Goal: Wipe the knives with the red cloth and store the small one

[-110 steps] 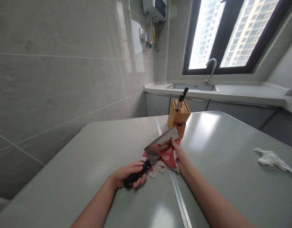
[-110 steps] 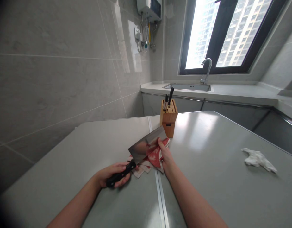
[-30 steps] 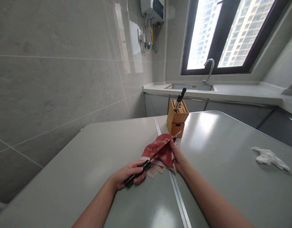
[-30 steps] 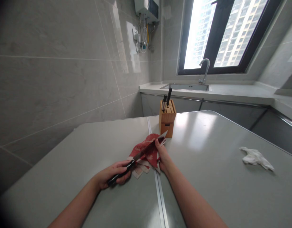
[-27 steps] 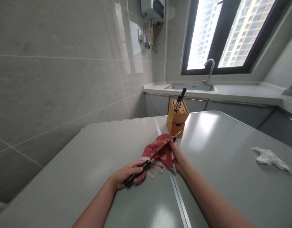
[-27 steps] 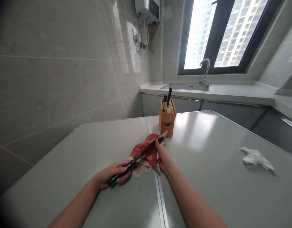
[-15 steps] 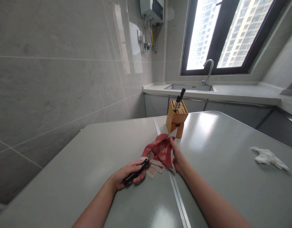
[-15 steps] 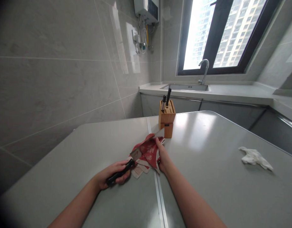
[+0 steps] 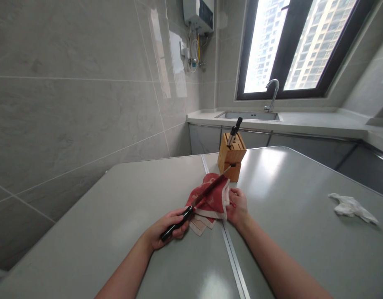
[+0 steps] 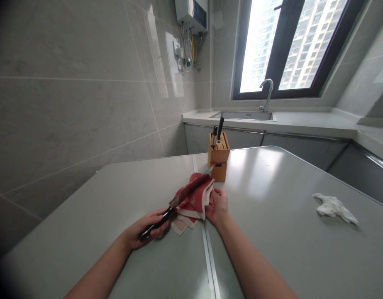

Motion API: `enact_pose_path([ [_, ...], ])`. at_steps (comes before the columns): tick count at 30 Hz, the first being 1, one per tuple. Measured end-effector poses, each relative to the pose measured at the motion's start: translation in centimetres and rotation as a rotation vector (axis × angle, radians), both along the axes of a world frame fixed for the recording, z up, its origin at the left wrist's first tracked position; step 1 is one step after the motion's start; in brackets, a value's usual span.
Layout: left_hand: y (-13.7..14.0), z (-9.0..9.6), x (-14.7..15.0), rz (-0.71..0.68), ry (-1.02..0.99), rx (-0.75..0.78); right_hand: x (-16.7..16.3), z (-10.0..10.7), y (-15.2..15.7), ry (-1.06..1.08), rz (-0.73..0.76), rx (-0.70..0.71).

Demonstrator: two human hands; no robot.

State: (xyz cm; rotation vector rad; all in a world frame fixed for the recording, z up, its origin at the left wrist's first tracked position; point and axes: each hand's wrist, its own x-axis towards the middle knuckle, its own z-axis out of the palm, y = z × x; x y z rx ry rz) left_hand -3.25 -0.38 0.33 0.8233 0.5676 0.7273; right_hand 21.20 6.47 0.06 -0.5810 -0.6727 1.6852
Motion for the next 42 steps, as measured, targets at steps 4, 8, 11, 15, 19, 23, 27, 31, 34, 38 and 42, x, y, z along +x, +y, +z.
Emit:
enact_pose_path([
  [4, 0.1, 0.0, 0.0, 0.000, -0.009, 0.002, -0.6, -0.1, 0.1, 0.151, 0.084, -0.017],
  [8, 0.2, -0.1, 0.0, -0.015, -0.011, 0.015, -1.7, -0.5, -0.2, 0.098, 0.029, 0.019],
  [11, 0.2, -0.2, 0.0, -0.047, 0.003, 0.020, -2.1, -1.0, -0.3, 0.026, 0.009, 0.003],
  [15, 0.1, -0.4, 0.0, -0.094, 0.041, 0.029, -2.2, -0.5, -0.8, -0.089, 0.018, -0.013],
  [19, -0.2, -0.2, 0.2, -0.118, 0.093, 0.074, -2.5, 0.3, -1.7, -0.149, 0.125, 0.079],
  [23, -0.3, 0.2, 0.4, -0.145, 0.116, 0.116, -2.7, -0.2, -1.9, -0.208, 0.095, 0.106],
  [27, -0.3, 0.3, 0.5, -0.109, 0.136, 0.105, -2.7, -0.7, -1.8, -0.195, 0.073, 0.052],
  [31, -0.3, 0.0, 0.5, -0.055, 0.168, 0.057, -2.8, -0.6, -1.7, -0.130, 0.040, 0.013],
  [34, -0.2, -0.2, 0.5, -0.023, 0.163, 0.053, -2.9, -0.6, -1.6, -0.089, -0.022, -0.014],
  [38, -0.2, -0.1, 0.6, -0.038, 0.143, 0.091, -2.8, -0.7, -1.3, -0.083, -0.071, -0.016],
  [42, -0.5, 0.3, 0.9, -0.088, 0.239, 0.180, -2.7, -0.7, -1.2, -0.190, -0.150, 0.004],
])
